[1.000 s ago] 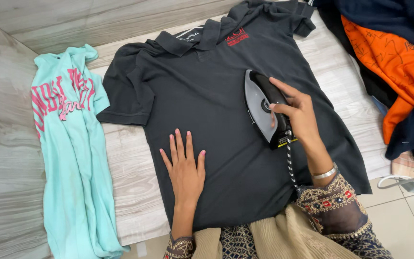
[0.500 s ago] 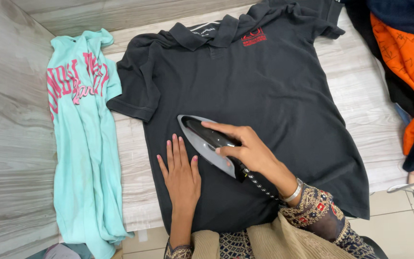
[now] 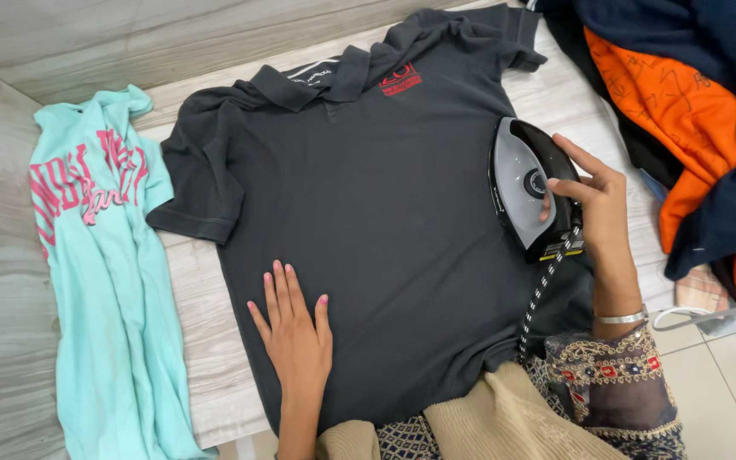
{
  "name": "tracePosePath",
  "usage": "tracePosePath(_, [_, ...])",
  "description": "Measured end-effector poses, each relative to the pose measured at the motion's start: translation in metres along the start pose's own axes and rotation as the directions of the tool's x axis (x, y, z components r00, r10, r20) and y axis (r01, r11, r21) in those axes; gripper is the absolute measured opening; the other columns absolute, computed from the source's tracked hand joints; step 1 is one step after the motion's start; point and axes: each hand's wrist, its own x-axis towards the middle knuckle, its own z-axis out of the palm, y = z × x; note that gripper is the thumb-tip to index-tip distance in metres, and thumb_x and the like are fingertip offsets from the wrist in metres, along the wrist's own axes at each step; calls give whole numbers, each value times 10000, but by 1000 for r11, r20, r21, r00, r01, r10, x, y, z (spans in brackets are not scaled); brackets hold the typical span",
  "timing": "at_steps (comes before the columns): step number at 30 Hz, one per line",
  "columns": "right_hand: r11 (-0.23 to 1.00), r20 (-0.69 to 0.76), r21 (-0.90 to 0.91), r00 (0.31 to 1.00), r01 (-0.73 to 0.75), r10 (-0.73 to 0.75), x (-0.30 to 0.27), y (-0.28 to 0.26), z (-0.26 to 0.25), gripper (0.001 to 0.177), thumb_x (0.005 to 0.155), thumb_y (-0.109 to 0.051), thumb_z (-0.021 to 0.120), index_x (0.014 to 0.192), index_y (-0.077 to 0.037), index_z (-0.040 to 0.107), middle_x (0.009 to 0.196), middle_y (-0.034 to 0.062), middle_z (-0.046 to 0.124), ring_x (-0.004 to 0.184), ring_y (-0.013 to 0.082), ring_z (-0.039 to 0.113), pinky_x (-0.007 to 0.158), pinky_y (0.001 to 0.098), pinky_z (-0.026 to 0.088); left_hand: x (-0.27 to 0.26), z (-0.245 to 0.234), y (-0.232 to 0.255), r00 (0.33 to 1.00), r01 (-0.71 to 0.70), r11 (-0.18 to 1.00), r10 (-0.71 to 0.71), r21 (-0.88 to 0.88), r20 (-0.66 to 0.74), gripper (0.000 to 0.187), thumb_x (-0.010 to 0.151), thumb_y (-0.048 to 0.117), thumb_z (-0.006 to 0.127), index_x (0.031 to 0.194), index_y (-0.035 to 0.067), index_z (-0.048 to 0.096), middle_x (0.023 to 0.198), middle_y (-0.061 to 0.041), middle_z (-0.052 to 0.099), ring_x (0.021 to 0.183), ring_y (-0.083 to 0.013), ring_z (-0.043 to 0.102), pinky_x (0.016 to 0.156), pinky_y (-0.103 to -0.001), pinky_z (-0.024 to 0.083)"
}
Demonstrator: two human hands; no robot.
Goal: The person irons a dark gray polo shirt on a flat surface, smoothing the fabric with one hand while moving the iron with the other. After finishing the first shirt, they place it aside and begin ironing a navy blue polo shirt in the same manner.
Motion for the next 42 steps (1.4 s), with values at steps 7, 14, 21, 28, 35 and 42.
tracePosePath(7, [995,-11,-62,997,78,-78,-41,-6,13,701,794,102,609,1487,0,579,739,132,660,574,173,631,566,260,485,-23,-7,5,1000,-21,1000,21,16,17,650,1035,410,402,1550,17,343,1648,-164,279,1545,-318,191,1231,-549,113])
tracePosePath(14, [985,386,55,906,164,-173,-56,-26,121,700,788,84,682,1461,-96,606,1059,72,714,736,102,619,651,257,526,54,9,0,998,30,772,-60,-635,-26,611,1117,359,264,1599,-17,259,1679,-210,263,1561,-358,248,1256,-439,206])
tracePosePath(21, [985,721,-92,692,149,-37,-67,-24,226,673,780,-19,722,1432,-161,633,998,184,792,800,180,702,781,304,542,82,18,0,904,5,503,-371,-864,-211,627,1121,430,220,1615,50,295,1689,-170,321,1554,-329,352,1252,-413,312])
tracePosePath(28, [981,547,107,814,160,-193,5,-1,183,627,825,33,696,1435,-93,626,933,97,744,717,105,650,675,253,526,82,23,1,972,-18,858,-106,-513,-212,603,1137,326,255,1605,-55,257,1687,-215,263,1579,-349,221,1288,-481,155])
tracePosePath(35, [995,227,43,969,88,-96,50,-4,92,629,836,26,625,1462,-26,598,708,113,676,537,163,643,555,267,504,81,26,13,995,-65,982,51,-180,-80,585,1095,281,381,1556,-76,334,1658,-210,291,1556,-326,235,1270,-475,167])
tracePosePath(42, [999,133,41,991,23,-29,9,2,57,662,814,30,612,1474,-15,572,699,122,672,543,176,647,561,259,503,50,15,29,994,-104,986,98,-128,-50,591,1073,277,431,1536,-82,353,1649,-228,292,1549,-342,235,1261,-486,187])
